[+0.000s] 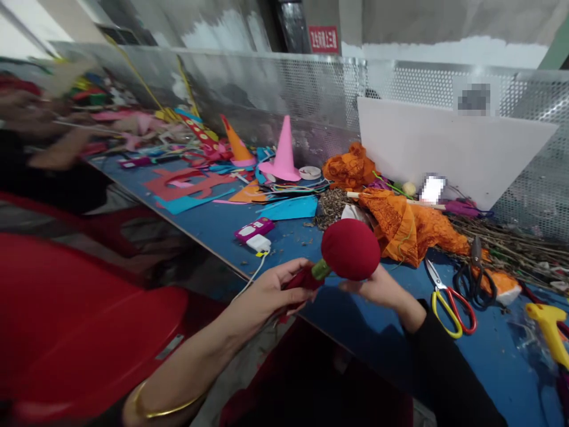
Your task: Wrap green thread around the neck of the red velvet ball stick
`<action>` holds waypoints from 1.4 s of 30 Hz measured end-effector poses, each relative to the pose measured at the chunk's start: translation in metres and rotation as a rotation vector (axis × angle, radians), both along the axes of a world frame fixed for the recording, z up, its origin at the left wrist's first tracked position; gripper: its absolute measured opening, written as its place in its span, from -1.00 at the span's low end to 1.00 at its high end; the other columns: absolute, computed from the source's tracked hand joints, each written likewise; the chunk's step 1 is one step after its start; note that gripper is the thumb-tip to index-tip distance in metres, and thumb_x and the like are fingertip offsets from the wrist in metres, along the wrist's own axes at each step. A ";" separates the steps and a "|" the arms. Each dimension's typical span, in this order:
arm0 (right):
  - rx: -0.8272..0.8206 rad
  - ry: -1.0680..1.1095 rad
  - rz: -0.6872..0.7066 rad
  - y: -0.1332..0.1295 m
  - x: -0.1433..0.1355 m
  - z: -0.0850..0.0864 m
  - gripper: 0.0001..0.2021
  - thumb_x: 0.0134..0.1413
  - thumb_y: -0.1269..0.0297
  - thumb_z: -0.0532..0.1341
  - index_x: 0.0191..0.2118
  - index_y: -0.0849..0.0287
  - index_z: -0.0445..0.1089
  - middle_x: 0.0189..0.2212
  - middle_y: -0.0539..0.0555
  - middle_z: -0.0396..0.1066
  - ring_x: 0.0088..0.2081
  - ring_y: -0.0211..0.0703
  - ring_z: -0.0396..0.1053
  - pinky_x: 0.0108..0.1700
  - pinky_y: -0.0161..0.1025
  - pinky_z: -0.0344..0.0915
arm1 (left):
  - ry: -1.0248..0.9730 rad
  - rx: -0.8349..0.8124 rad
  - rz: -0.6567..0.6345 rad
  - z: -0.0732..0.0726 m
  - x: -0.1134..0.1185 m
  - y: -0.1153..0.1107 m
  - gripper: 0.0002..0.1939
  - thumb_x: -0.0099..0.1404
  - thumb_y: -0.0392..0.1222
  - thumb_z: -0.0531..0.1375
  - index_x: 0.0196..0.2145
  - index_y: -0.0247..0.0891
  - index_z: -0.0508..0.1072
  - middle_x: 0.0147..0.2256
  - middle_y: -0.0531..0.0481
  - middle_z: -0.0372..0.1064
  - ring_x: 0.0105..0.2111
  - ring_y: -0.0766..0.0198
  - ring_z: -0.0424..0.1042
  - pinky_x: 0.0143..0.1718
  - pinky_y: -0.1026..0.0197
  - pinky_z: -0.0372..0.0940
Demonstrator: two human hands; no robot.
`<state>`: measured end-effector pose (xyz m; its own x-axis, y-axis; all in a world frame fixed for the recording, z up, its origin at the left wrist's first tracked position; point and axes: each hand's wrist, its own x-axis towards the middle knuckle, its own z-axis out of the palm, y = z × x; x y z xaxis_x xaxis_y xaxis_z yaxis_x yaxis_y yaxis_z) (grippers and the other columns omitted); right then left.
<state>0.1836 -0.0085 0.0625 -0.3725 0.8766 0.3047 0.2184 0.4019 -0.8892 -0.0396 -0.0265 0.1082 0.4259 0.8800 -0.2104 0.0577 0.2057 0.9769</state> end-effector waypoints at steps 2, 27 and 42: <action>0.001 0.030 0.045 -0.011 -0.020 -0.002 -0.67 0.05 0.07 0.27 -0.11 0.15 0.44 -0.17 0.11 0.51 -0.12 -0.03 0.44 -0.08 -0.17 0.37 | -0.048 -0.003 0.012 -0.006 0.001 0.002 -0.61 0.02 -0.16 0.36 -0.21 -0.26 0.36 -0.51 0.17 0.30 -0.64 0.49 0.14 -0.62 0.40 0.03; -0.392 0.658 -0.179 -0.073 -0.048 0.040 -0.65 0.10 0.14 0.26 -0.62 0.21 0.38 -0.67 -0.08 0.09 -0.57 -0.34 -0.07 -0.49 -0.28 -0.10 | -0.339 -0.299 -0.132 -0.037 0.010 0.000 -0.60 -0.03 -0.08 0.43 -0.36 -0.34 0.38 -0.56 0.09 0.32 -0.68 0.53 0.12 -0.68 0.41 -0.10; -0.423 0.708 -0.252 -0.076 -0.060 0.031 -0.66 0.12 0.17 0.24 -0.62 0.20 0.34 -0.66 -0.10 0.07 -0.55 -0.32 -0.08 -0.46 -0.28 -0.06 | -0.181 -0.147 -0.020 -0.044 0.015 -0.002 -0.65 0.01 -0.14 0.39 -0.28 -0.32 0.41 -0.51 0.12 0.32 -0.60 0.47 0.19 -0.54 0.38 0.09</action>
<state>0.1233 -0.0844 0.0936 0.0024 0.9998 0.0207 -0.4060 0.0199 -0.9137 -0.0247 -0.0282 0.0644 0.4854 0.8364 -0.2546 -0.1100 0.3473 0.9313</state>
